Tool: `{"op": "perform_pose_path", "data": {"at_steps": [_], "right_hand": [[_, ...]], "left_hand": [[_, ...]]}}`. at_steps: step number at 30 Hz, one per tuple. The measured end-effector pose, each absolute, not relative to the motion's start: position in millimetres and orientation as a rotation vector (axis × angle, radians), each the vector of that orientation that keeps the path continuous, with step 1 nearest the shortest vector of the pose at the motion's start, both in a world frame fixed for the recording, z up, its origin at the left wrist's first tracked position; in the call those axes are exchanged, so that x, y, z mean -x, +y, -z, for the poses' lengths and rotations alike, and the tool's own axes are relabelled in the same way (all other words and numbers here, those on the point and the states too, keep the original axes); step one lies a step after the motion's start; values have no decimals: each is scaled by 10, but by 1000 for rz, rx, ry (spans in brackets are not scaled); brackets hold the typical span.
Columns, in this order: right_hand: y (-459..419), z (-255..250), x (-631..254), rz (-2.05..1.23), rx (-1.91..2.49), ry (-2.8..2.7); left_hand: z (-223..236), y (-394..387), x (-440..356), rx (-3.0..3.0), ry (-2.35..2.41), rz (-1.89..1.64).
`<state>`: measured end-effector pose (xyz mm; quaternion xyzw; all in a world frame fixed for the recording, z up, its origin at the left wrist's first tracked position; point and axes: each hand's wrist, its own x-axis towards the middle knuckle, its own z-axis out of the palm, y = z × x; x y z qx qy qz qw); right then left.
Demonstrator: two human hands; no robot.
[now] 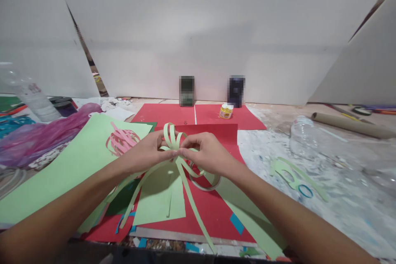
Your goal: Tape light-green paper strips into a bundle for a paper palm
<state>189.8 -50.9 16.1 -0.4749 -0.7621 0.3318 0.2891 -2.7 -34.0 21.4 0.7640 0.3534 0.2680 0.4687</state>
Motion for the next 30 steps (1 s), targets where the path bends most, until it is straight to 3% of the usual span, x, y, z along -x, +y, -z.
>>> {"op": "perform_pose_path", "data": {"at_steps": [10,15,21,25,30], "right_hand": [[-449,-177,-1932,-726,1313,-2084],[-447,-447,-2269,-315,1429,-1992],[-908,-266,-2505,-715,1442,-2621],[-1085,-101,-2483,-658,1473,-2647],[-1062,-464,-2717,-846,1469,-2555]], "left_hand": [[-137,-217,76,-1912,1138,-545],[-122,33,65,-1893,1264,-480],[-203,350,46,-2077,1320,-90],[-228,368,44,-2127,1327,-19],[-210,295,90,-2176,1361,-10]]}}
